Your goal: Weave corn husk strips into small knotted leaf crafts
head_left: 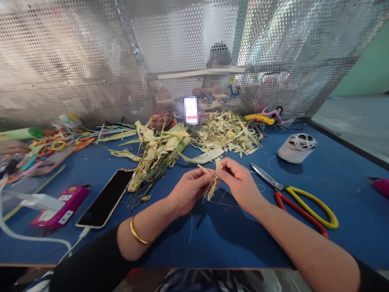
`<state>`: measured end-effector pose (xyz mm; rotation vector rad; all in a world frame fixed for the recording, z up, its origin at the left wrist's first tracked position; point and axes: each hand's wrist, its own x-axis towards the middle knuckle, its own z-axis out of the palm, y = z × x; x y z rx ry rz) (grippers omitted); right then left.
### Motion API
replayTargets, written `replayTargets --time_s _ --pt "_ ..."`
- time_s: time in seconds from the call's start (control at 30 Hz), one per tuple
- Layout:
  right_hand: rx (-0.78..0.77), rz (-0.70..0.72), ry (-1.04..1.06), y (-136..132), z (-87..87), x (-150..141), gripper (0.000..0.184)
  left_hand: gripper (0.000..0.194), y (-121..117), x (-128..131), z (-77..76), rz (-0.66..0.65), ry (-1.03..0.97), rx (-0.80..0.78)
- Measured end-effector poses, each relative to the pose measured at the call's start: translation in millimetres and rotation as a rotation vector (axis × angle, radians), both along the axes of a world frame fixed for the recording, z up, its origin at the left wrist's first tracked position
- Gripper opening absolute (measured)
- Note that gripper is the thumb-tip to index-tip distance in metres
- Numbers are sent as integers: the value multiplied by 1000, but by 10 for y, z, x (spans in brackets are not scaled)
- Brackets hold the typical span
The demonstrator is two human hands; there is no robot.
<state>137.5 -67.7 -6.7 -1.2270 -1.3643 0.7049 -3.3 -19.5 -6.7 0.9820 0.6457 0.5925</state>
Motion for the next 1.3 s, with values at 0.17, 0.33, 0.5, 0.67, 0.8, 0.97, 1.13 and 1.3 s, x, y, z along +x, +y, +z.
replayTargets --time_s 0.17,0.33,0.5,0.67,0.8,0.97,1.13,1.3 --pt "36 -9 -68 -2 -5 11 12 36 16 1 14 -24 53 -31" --pt "29 -16 -138 -14 4 35 13 28 36 3 10 44 65 135" --pt "220 60 -373 -27 44 147 21 25 39 -2 17 57 64 173" --pt "430 70 -704 -48 115 230 20 27 52 -18 38 -39 72 88" --pt "439 85 -773 -63 120 260 28 25 78 -33 35 -101 17 -21" --pt "468 74 -900 -43 101 310 22 22 103 -53 -2 -176 31 -80" --pt "450 116 -945 -43 127 352 20 28 110 -57 -8 -195 74 -49" --pt "347 133 -953 -84 154 323 22 27 117 -62 40 -168 118 297"
